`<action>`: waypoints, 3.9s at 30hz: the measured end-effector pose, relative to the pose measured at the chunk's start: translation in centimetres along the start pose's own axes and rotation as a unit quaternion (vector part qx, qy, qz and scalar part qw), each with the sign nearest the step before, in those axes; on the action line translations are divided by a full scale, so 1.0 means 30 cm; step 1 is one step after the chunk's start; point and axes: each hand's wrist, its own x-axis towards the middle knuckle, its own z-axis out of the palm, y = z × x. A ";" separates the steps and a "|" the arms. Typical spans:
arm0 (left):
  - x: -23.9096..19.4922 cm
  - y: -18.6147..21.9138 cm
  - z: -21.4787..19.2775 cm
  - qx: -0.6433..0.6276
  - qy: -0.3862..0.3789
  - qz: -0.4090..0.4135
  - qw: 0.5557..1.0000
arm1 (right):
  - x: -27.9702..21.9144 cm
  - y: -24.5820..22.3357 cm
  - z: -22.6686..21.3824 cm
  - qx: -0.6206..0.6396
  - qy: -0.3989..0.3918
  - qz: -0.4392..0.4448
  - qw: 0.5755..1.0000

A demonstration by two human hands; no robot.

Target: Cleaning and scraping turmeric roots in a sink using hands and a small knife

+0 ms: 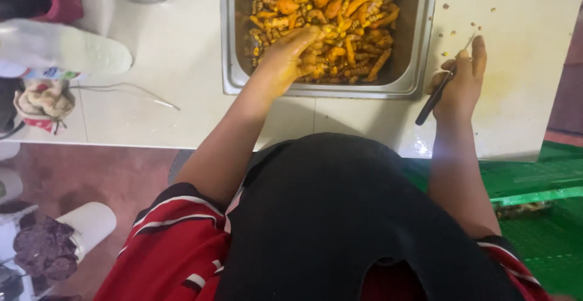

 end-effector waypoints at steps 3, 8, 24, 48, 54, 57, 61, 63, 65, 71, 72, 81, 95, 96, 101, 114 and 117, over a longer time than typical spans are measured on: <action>-0.025 -0.006 0.028 -0.100 -0.036 -0.020 0.994 | -0.173 -0.134 0.092 -0.037 -0.050 -0.015 0.998; -0.121 0.010 0.090 -0.077 -0.078 0.034 0.993 | -0.482 -0.331 0.225 -0.230 -0.172 -0.011 0.958; -0.229 0.020 0.210 -0.221 -0.147 0.044 0.963 | -0.515 -0.235 0.202 -0.232 -0.350 -0.289 0.860; -0.207 -0.017 0.216 -0.211 -0.064 0.039 0.975 | -0.472 -0.221 0.204 -0.235 -0.360 -0.372 0.822; -0.172 -0.047 0.207 -0.180 -0.060 0.063 0.980 | -0.427 -0.180 0.213 -0.201 -0.336 -0.396 0.830; -0.133 -0.079 0.209 -0.152 -0.050 0.088 0.983 | -0.389 -0.145 0.207 -0.166 -0.311 -0.385 0.853; -0.178 0.006 0.168 -0.049 -0.059 0.076 0.994 | -0.476 -0.363 0.253 -0.270 -0.190 0.025 0.944; -0.182 0.044 0.136 0.005 -0.013 0.083 0.996 | -0.337 -0.277 0.185 -0.276 -0.176 -0.019 0.945; -0.187 0.082 0.093 0.060 0.029 0.084 0.994 | -0.204 -0.197 0.112 -0.283 -0.158 -0.058 0.944; -0.021 0.013 -0.140 0.281 0.174 0.152 0.932 | -0.090 -0.158 0.003 -0.210 -0.020 -0.002 0.978; 0.000 -0.001 -0.165 0.292 0.196 0.158 0.923 | -0.057 -0.125 -0.023 -0.194 -0.008 -0.003 0.981; 0.184 -0.124 -0.182 0.412 0.180 0.157 0.879 | 0.100 0.100 -0.081 -0.180 0.019 -0.126 0.975; 0.404 -0.072 -0.215 0.585 0.278 0.123 0.752 | 0.080 -0.039 0.005 -0.137 0.093 0.033 0.986; 0.439 -0.110 -0.259 0.593 0.259 0.144 0.749 | 0.103 -0.014 -0.011 -0.116 0.083 0.018 0.990; 0.417 -0.132 -0.141 0.608 0.124 0.002 0.784 | 0.139 0.026 -0.046 -0.104 0.060 -0.008 0.993; 0.391 -0.154 -0.129 0.522 0.059 0.011 0.851 | 0.088 -0.035 -0.033 -0.111 0.069 0.015 0.991; 0.237 -0.048 -0.062 0.476 0.029 0.044 0.878 | 0.078 -0.005 -0.050 -0.146 0.076 -0.018 0.986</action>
